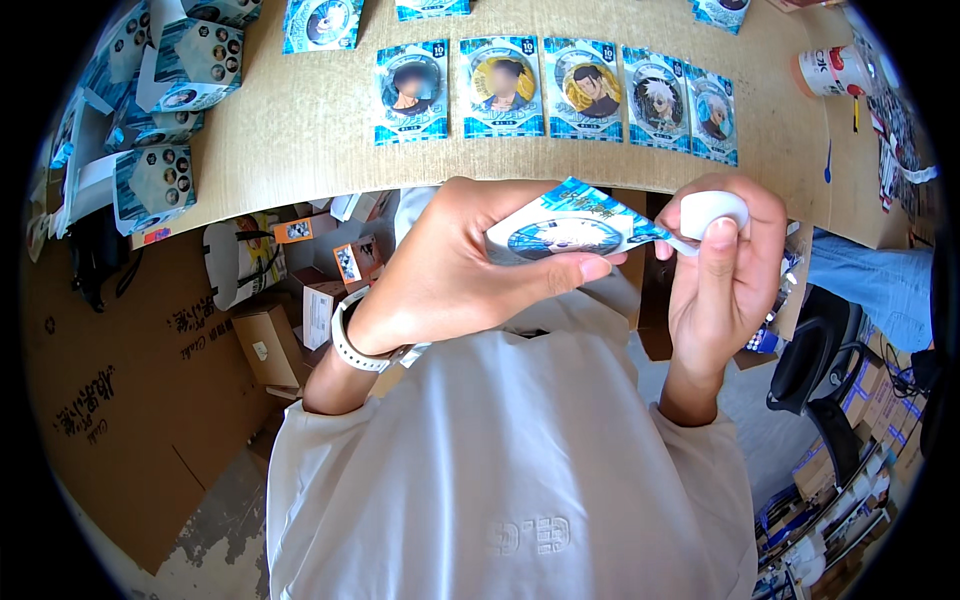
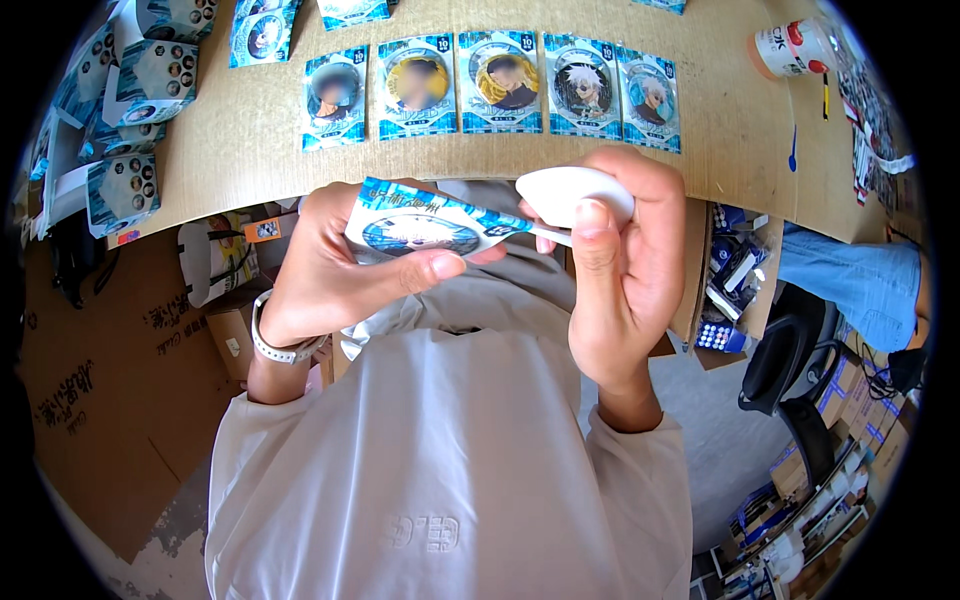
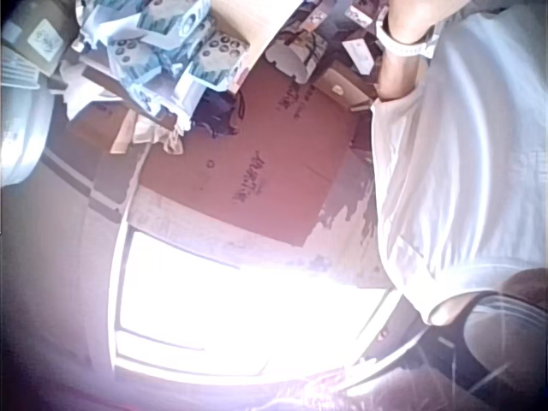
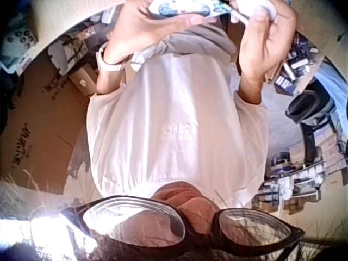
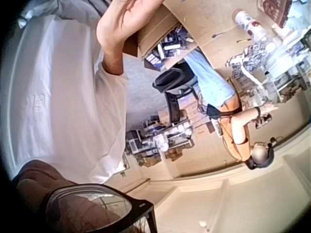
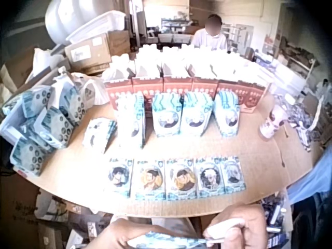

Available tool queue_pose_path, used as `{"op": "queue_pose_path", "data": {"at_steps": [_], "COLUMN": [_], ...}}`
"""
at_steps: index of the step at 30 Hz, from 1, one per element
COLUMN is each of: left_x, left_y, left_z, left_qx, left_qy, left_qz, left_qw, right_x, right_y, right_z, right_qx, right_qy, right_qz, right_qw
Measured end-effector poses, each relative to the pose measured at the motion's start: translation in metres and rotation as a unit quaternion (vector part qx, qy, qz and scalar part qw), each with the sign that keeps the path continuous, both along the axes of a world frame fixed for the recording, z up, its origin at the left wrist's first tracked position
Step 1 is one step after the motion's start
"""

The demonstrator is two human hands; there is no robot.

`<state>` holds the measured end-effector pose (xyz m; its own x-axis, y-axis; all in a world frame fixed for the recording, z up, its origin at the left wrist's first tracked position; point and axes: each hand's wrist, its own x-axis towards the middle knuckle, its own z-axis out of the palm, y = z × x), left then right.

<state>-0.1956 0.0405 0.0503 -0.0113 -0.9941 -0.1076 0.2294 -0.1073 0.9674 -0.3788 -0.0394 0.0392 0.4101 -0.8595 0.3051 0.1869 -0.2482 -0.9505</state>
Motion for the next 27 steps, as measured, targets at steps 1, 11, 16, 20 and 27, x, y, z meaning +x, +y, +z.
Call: {"op": "queue_pose_path", "data": {"at_steps": [1,11,16,20,27], "left_x": [-0.002,0.020,0.014,0.014,0.013], "left_y": [0.001,0.004,0.005,0.006,0.008], "left_z": [0.000,0.000,-0.005,-0.006,-0.003], "left_qx": [0.007,0.065,0.060,0.051,0.074], "left_qy": [0.022,-0.023,-0.013,-0.040,-0.045], "left_qz": [0.010,-0.090,-0.048,-0.047,-0.051], "left_qw": [1.000,0.994,0.997,0.997,0.995], "right_x": [0.000,-0.016,-0.016,-0.018,-0.022], "right_y": [0.001,0.000,0.001,-0.001,-0.003], "right_z": [-0.001,0.001,0.001,0.009,0.015], "right_qx": [-0.006,0.076,0.117,0.105,0.095], "right_qy": [0.012,0.080,0.067,0.141,0.186], "right_qz": [-0.008,0.094,0.126,0.151,0.169], "right_qw": [1.000,0.989,0.983,0.973,0.963]}}
